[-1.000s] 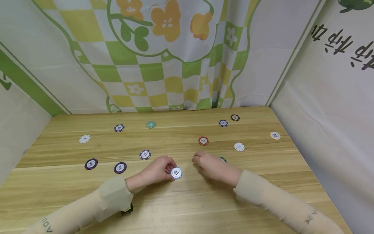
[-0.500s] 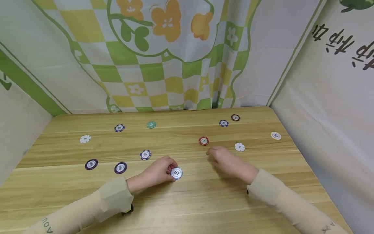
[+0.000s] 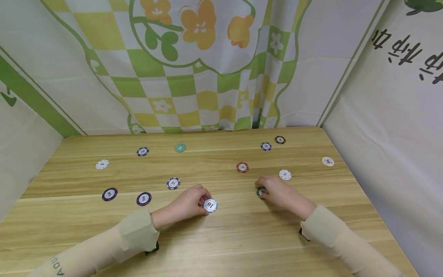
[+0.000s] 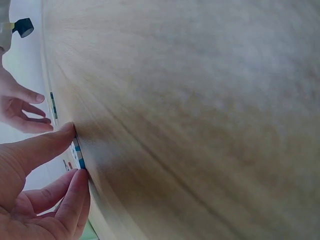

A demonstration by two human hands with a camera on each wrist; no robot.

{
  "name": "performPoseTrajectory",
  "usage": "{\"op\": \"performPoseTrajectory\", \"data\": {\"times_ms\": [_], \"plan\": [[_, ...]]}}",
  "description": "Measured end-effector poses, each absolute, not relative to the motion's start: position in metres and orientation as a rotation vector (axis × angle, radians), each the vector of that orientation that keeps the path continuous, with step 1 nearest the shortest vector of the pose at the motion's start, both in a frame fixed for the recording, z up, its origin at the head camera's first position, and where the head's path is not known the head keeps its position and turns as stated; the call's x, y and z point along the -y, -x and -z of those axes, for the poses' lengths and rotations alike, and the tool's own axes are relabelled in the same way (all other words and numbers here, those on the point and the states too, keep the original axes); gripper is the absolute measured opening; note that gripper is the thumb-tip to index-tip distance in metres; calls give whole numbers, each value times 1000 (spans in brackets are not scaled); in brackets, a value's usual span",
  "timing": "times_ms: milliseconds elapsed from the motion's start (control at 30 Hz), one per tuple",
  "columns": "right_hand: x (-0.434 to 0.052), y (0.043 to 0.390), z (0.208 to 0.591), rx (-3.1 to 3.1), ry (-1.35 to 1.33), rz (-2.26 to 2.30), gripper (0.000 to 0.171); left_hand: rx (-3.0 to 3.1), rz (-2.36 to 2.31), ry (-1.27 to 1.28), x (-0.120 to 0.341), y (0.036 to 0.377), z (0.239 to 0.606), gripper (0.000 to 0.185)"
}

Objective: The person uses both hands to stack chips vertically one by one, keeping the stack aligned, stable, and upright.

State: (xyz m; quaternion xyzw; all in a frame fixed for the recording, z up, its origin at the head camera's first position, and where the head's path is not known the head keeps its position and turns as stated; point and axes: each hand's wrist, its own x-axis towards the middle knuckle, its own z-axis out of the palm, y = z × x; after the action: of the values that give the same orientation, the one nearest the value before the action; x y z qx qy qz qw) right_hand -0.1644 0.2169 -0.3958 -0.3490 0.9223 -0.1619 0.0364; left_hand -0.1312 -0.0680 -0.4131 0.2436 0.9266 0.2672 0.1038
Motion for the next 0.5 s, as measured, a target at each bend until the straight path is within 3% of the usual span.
{"op": "performPoseTrajectory", "data": {"times_ms": [500], "plan": [[-220,163,404,-2857,982,503,28,-2734,-796,-733,68,132,414,34]]}}
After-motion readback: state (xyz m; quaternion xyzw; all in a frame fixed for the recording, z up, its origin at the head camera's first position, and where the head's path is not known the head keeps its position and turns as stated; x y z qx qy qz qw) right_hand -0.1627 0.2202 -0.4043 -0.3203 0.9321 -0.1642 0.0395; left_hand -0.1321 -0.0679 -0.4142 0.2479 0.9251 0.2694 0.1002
